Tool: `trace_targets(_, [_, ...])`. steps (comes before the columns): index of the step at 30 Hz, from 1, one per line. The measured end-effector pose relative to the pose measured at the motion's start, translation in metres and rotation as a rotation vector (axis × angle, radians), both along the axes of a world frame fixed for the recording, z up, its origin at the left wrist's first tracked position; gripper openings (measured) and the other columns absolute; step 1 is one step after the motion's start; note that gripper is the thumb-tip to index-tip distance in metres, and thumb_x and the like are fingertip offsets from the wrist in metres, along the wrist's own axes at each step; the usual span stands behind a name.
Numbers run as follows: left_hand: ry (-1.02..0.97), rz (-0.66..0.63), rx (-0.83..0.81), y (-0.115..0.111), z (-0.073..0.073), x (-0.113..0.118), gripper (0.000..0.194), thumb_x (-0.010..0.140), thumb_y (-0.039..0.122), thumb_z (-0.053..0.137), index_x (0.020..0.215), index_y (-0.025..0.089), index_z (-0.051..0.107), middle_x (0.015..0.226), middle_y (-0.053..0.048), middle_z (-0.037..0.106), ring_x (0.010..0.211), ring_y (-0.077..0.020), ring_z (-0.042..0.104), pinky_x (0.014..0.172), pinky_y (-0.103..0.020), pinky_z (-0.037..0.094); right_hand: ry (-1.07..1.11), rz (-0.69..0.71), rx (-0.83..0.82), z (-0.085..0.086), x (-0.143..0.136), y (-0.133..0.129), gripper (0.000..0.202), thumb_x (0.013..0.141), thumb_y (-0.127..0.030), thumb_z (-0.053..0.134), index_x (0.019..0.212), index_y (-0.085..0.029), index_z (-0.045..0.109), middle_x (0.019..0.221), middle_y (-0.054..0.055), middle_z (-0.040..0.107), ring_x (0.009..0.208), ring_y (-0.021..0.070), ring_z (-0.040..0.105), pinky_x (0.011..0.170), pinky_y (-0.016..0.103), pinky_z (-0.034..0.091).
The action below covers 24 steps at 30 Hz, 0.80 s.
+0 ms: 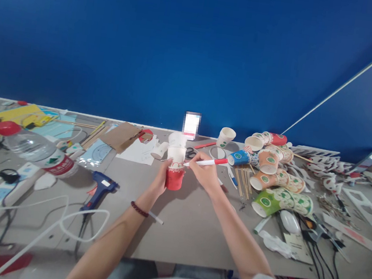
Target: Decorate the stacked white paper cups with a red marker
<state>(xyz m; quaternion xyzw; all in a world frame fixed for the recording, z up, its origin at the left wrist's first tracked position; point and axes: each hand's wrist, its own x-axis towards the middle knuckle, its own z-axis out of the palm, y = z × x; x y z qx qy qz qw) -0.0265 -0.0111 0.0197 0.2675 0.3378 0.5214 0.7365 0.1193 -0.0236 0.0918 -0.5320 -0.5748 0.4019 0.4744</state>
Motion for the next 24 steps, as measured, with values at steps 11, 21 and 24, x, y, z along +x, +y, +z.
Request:
trace_targets(11, [-0.025,0.008,-0.071,-0.0021,-0.0031,0.0010,0.050,0.074,0.054,0.063,0.094,0.009,0.070,0.075,-0.010,0.073,0.058,-0.0210,0.066,0.057,-0.032,0.052,0.014,0.012,-0.053,-0.0003,0.0030,0.0030,0.010,0.066,-0.022,0.056,0.058,-0.022,0.049,0.056,-0.004,0.061,0.058,0.0150,0.056,0.055,0.025,0.038])
trace_targets(21, [-0.044,0.010,0.002,-0.0038,0.0058,0.0037,0.046,0.075,0.051,0.064,0.094,0.009,0.069,0.078,-0.012,0.073,0.072,-0.0247,0.069,0.063,-0.032,0.052,-0.004,0.005,-0.046,-0.0024,0.0006,0.0029,0.008,0.065,-0.022,0.058,0.060,-0.023,0.052,0.057,-0.005,0.060,0.057,0.0145,0.057,0.056,0.026,0.041])
trace_targets(24, [-0.038,0.026,0.018,-0.0044,0.0034,0.0040,0.045,0.074,0.050,0.068,0.093,0.010,0.069,0.078,-0.011,0.072,0.069,-0.0223,0.068,0.064,-0.031,0.052,-0.001,0.010,-0.045,-0.0013,-0.0008,0.0010,0.008,0.066,-0.022,0.058,0.061,-0.023,0.052,0.057,-0.006,0.059,0.055,0.0139,0.056,0.055,0.025,0.041])
